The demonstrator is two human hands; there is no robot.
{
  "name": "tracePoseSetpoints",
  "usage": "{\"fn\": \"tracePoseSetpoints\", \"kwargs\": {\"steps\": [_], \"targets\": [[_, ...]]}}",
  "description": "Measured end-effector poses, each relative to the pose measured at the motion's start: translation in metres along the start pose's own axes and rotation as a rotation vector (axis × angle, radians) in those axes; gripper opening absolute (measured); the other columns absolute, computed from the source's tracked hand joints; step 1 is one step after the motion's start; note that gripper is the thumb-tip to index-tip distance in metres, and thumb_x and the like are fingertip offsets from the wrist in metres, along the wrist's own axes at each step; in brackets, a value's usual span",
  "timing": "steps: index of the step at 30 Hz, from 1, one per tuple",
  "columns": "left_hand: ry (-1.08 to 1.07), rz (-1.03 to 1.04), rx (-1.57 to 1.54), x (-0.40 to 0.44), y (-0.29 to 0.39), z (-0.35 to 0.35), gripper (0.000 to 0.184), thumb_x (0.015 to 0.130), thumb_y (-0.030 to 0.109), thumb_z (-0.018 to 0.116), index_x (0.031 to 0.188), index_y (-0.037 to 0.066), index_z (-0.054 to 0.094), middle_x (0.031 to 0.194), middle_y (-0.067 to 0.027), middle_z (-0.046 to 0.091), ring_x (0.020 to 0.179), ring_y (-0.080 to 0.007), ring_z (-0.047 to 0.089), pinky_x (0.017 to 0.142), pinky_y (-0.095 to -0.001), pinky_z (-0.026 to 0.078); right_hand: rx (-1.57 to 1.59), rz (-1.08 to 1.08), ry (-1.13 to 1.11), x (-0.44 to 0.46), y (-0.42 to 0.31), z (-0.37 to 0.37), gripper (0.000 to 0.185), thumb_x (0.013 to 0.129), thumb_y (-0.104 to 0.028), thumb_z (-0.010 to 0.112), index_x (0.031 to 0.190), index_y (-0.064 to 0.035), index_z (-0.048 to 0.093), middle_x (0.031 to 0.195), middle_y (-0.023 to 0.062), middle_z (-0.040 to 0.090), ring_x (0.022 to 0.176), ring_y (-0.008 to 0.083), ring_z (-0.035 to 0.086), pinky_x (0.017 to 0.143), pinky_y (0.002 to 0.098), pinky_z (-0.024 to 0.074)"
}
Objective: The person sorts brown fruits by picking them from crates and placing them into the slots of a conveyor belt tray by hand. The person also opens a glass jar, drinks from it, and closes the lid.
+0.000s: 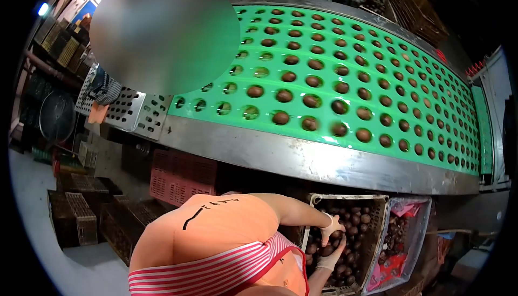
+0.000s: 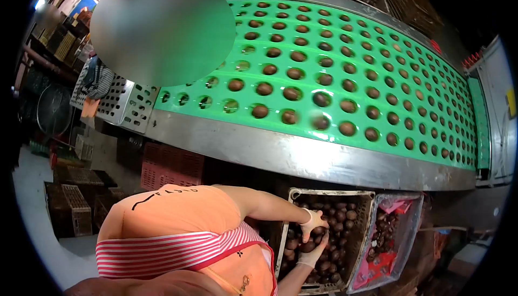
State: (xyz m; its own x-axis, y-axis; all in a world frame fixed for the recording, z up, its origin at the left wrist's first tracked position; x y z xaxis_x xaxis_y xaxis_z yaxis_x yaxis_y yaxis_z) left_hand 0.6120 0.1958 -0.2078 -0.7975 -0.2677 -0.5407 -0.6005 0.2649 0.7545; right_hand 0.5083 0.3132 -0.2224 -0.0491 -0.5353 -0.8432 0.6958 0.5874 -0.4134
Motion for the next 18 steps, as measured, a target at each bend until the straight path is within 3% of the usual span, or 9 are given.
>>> {"fn": "tracePoseSetpoints", "kwargs": {"steps": [2, 4, 5, 6, 8, 10, 11, 15, 18], "targets": [[-0.014, 0.006, -0.047, 0.009, -0.002, -0.003, 0.119, 0.049, 0.041, 0.092, 0.150, 0.029, 0.030, 0.145, -0.0231, 0.026, 0.128, -0.0419, 0.041, 0.101, -0.0486, 0.042, 0.086, -0.062, -0.009, -0.007, 0.005, 0.008, 0.064, 0.088, -0.059, 0.052, 0.141, -0.0242, 0.043, 0.147, 0.0017, 0.041, 0.123, 0.0215, 0.046, 0.095, 0.0397, 0.0401], [-0.019, 0.019, -0.091, 0.007, -0.001, -0.006, 0.113, 0.052, 0.038, 0.091, 0.148, 0.027, 0.034, 0.145, -0.0236, 0.027, 0.127, -0.0422, 0.041, 0.100, -0.0476, 0.043, 0.025, -0.200, 0.106, -0.005, 0.006, 0.009, 0.058, 0.090, -0.055, 0.050, 0.138, -0.0219, 0.046, 0.141, 0.0038, 0.047, 0.121, 0.0223, 0.049, 0.098, 0.0387, 0.0390], [0.022, 0.009, -0.085, 0.004, -0.006, -0.012, 0.111, 0.052, 0.044, 0.089, 0.148, 0.028, 0.035, 0.144, -0.0239, 0.028, 0.127, -0.0422, 0.042, 0.100, -0.0480, 0.043, 0.184, -0.160, -0.056, -0.008, 0.006, 0.028, 0.053, 0.092, -0.050, 0.049, 0.135, -0.0196, 0.049, 0.134, 0.0033, 0.053, 0.118, 0.0225, 0.052, 0.101, 0.0401, 0.0383], [0.038, 0.018, -0.086, 0.004, -0.007, -0.011, 0.108, 0.053, 0.049, 0.087, 0.147, 0.029, 0.037, 0.143, -0.0243, 0.030, 0.127, -0.0422, 0.042, 0.101, -0.0483, 0.042, 0.127, -0.243, -0.062, -0.016, 0.007, 0.039, 0.050, 0.092, -0.048, 0.048, 0.132, -0.0184, 0.051, 0.129, 0.0012, 0.056, 0.116, 0.0223, 0.054, 0.100, 0.0428, 0.0392], [-0.012, 0.073, -0.227, 0.009, -0.008, -0.005, 0.106, 0.054, 0.052, 0.085, 0.146, 0.029, 0.038, 0.142, -0.0232, 0.030, 0.126, -0.0423, 0.042, 0.101, -0.0489, 0.042, -0.008, -0.383, 0.099, -0.029, 0.005, 0.042, 0.046, 0.093, -0.046, 0.047, 0.128, -0.0176, 0.053, 0.130, -0.0007, 0.054, 0.121, 0.0202, 0.049, 0.100, 0.0421, 0.0383], [-0.054, 0.081, -0.275, 0.014, -0.005, 0.003, 0.105, 0.054, 0.053, 0.085, 0.145, 0.030, 0.039, 0.142, -0.0220, 0.030, 0.125, -0.0420, 0.043, 0.101, -0.0490, 0.042, 0.278, -0.248, 0.086, -0.019, 0.015, 0.021, 0.056, 0.091, -0.044, 0.056, 0.139, -0.0187, 0.043, 0.142, 0.0040, 0.042, 0.130, 0.0231, 0.040, 0.105, 0.0458, 0.0364], [-0.066, 0.073, -0.260, 0.015, -0.003, 0.008, 0.104, 0.054, 0.053, 0.085, 0.145, 0.031, 0.040, 0.141, -0.0214, 0.030, 0.124, -0.0416, 0.043, 0.100, -0.0489, 0.042, 0.446, -0.170, 0.072, -0.014, 0.017, 0.014, 0.058, 0.090, -0.047, 0.058, 0.139, -0.0191, 0.044, 0.143, 0.0044, 0.043, 0.132, 0.0230, 0.037, 0.109, 0.0451, 0.0309], [-0.040, 0.120, -0.240, 0.030, 0.001, 0.017, 0.101, 0.052, 0.050, 0.084, 0.143, 0.031, 0.043, 0.139, -0.0202, 0.032, 0.123, -0.0408, 0.044, 0.099, -0.0471, 0.043, 0.389, -0.224, 0.157, -0.019, 0.018, 0.011, 0.061, 0.086, -0.054, 0.060, 0.137, -0.0219, 0.047, 0.141, 0.0002, 0.046, 0.130, 0.0200, 0.040, 0.108, 0.0447, 0.0302], [0.102, 0.132, -0.189, 0.002, 0.029, -0.013, 0.101, 0.050, 0.048, 0.085, 0.141, 0.029, 0.045, 0.137, -0.0207, 0.033, 0.124, -0.0402, 0.043, 0.100, -0.0461, 0.043, 0.346, -0.262, 0.025, -0.040, -0.004, 0.024, 0.057, 0.087, -0.052, 0.060, 0.135, -0.0225, 0.050, 0.138, -0.0005, 0.049, 0.128, 0.0187, 0.043, 0.106, 0.0434, 0.0317]]}}
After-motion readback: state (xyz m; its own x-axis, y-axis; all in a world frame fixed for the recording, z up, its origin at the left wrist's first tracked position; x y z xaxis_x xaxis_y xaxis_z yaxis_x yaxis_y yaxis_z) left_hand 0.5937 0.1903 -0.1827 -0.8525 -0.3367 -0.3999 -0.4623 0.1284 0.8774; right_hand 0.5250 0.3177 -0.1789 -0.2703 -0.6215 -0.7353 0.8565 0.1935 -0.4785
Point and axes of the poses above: each hand's wrist, its own x-axis towards the middle knuckle, its own z-axis out of the palm, y = z × x, the point moved 4 cm from there along x, towards the middle knuckle
